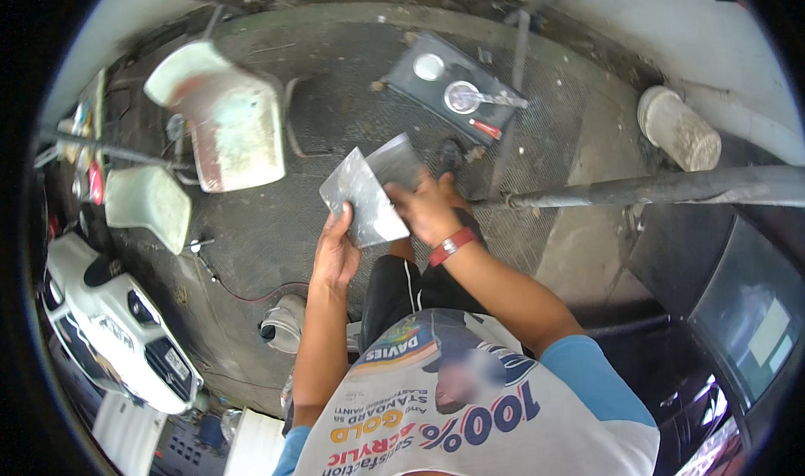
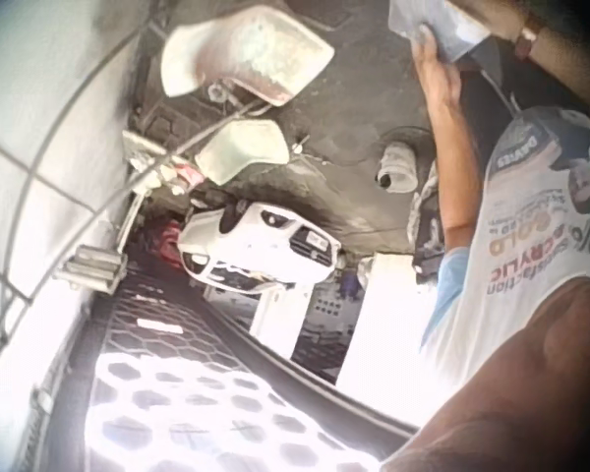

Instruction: The person sands a car bumper and a detached car part using sandpaper sheets. They rub the sandpaper back and forth on the surfaces of the parts, occasionally switching between sheets and inspecting the work.

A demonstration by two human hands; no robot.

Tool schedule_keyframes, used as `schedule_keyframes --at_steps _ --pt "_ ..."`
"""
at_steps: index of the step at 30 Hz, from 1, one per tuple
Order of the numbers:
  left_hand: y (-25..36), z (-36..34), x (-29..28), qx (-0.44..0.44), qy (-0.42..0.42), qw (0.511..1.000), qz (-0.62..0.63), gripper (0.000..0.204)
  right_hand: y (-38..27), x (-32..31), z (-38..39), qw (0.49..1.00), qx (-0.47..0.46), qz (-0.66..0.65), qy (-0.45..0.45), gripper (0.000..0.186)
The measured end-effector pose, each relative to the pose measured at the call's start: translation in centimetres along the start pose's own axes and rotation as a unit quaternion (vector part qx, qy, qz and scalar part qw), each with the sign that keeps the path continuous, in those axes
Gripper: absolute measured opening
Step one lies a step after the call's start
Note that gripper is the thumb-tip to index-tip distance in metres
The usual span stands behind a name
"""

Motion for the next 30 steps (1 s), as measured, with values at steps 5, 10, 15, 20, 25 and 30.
schedule_keyframes --at_steps 5,10,15,20,25,30 --pt "-7.8 -4.8 -1.2 -0.036 0.111 0.992 -0.055 0.050 2.7 -13.4 -8.8 0.986 0.145 0.036 0.074 0.054" --pt "-13.1 -9.5 -0.1 -0.055 0.137 0.989 -0.031 0.050 0.5 -39.0 -20.0 0.907 0.173 0.080 0.376 0.050" --pt "-17.4 -12.6 -0.9 -0.049 0.166 0.984 -0.052 0.050 -1.7 -43.1 -25.2 0.862 0.178 -0.022 0.475 0.060" --pt "-19.5 -13.5 -1.7 -0.066 0.180 0.979 -0.072 0.056 -1.9 -45.2 -31.0 0.865 0.186 -0.047 0.463 0.046" --pt "-19.6 -13.2 -2.1 -0.069 0.198 0.974 -0.084 0.055 -4.8 -41.8 -29.3 0.793 0.149 -0.090 0.584 0.039" --pt "-19.5 -13.4 -2.1 -0.066 0.205 0.973 -0.086 0.046 -3.3 -42.7 -27.4 0.930 0.055 -0.010 0.364 0.026"
Point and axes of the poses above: each hand's wrist, its own z-axis away from the middle knuckle, its own x-axis out of the palm, y = z × x, the point moved 7 cm from there along -z, towards the middle knuckle, and after that the axes turned 15 degrees about x, right-handed, at the moved point
